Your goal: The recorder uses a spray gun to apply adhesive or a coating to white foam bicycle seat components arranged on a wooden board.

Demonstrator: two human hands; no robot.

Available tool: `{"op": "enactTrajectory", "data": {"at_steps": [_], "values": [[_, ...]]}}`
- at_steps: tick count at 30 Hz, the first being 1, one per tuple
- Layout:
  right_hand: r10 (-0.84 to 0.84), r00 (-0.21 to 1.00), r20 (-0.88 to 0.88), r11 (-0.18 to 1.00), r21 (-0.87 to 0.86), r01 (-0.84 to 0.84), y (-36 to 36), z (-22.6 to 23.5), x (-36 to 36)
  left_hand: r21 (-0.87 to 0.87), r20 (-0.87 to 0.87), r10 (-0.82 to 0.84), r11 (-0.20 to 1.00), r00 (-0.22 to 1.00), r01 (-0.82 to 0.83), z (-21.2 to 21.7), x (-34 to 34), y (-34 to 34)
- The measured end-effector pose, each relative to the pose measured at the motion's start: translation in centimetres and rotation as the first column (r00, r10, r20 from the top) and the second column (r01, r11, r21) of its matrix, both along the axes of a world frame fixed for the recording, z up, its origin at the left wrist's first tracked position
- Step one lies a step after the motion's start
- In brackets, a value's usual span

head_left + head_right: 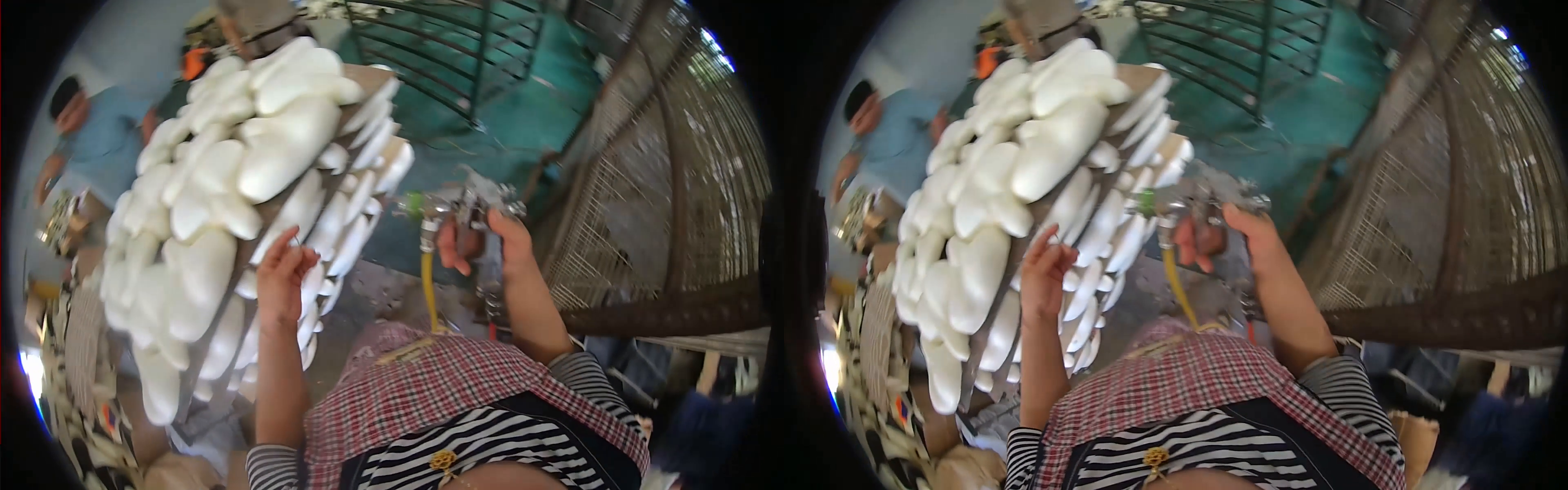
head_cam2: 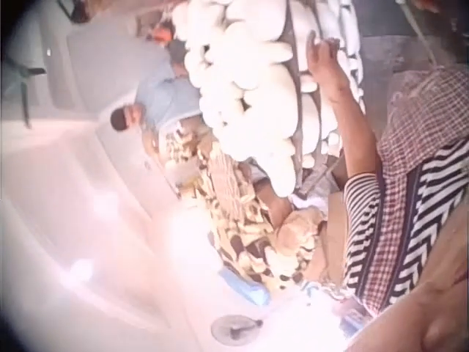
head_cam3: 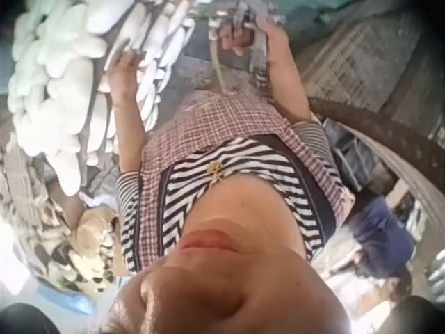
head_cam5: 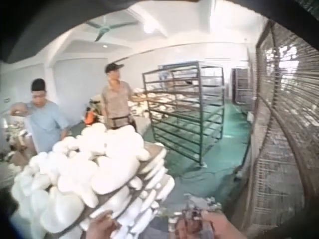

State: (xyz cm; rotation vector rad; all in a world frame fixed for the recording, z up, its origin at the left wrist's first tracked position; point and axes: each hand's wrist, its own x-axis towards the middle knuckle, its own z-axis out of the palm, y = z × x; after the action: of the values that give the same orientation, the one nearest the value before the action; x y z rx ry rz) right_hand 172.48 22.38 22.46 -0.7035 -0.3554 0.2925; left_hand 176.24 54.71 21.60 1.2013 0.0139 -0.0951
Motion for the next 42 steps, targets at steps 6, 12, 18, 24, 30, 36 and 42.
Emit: {"op": "enactTrajectory", "data": {"at_steps": [6,12,18,24,30,36,42], "values": [[-0.006,1.000,0.005,0.990,0.140,0.006,-1.7,-1.2,0.8,0.128,0.132,-0.366,0.928,0.921,0.350,5.1,1.2,-10.9],[0.078,0.988,0.137,0.956,0.272,-0.113,-2.1,-2.4,1.0,0.029,0.136,-0.488,0.872,0.862,0.489,7.0,-0.4,-12.9],[0.071,0.986,0.148,0.976,0.191,-0.099,-1.3,-2.3,1.7,0.049,0.090,-0.456,0.890,0.885,0.454,6.8,-0.4,-12.1],[-0.096,0.994,0.058,0.994,-0.039,0.099,1.0,0.2,1.5,-0.095,-0.004,-0.355,0.931,0.935,0.353,4.8,-0.1,-9.8],[-0.373,0.922,0.108,0.768,-0.522,0.372,2.5,1.5,3.6,-0.173,0.013,-0.289,0.942,0.957,0.287,3.0,-1.1,-7.8],[-0.207,0.975,0.079,0.748,-0.630,0.210,6.1,0.4,4.5,0.033,0.037,-0.497,0.868,0.867,0.496,2.5,-1.4,-8.4],[0.014,1.000,-0.002,0.846,-0.533,-0.013,6.1,-2.0,5.9,0.268,0.033,-0.516,0.830,0.856,0.489,2.5,-2.3,-7.9]]}}
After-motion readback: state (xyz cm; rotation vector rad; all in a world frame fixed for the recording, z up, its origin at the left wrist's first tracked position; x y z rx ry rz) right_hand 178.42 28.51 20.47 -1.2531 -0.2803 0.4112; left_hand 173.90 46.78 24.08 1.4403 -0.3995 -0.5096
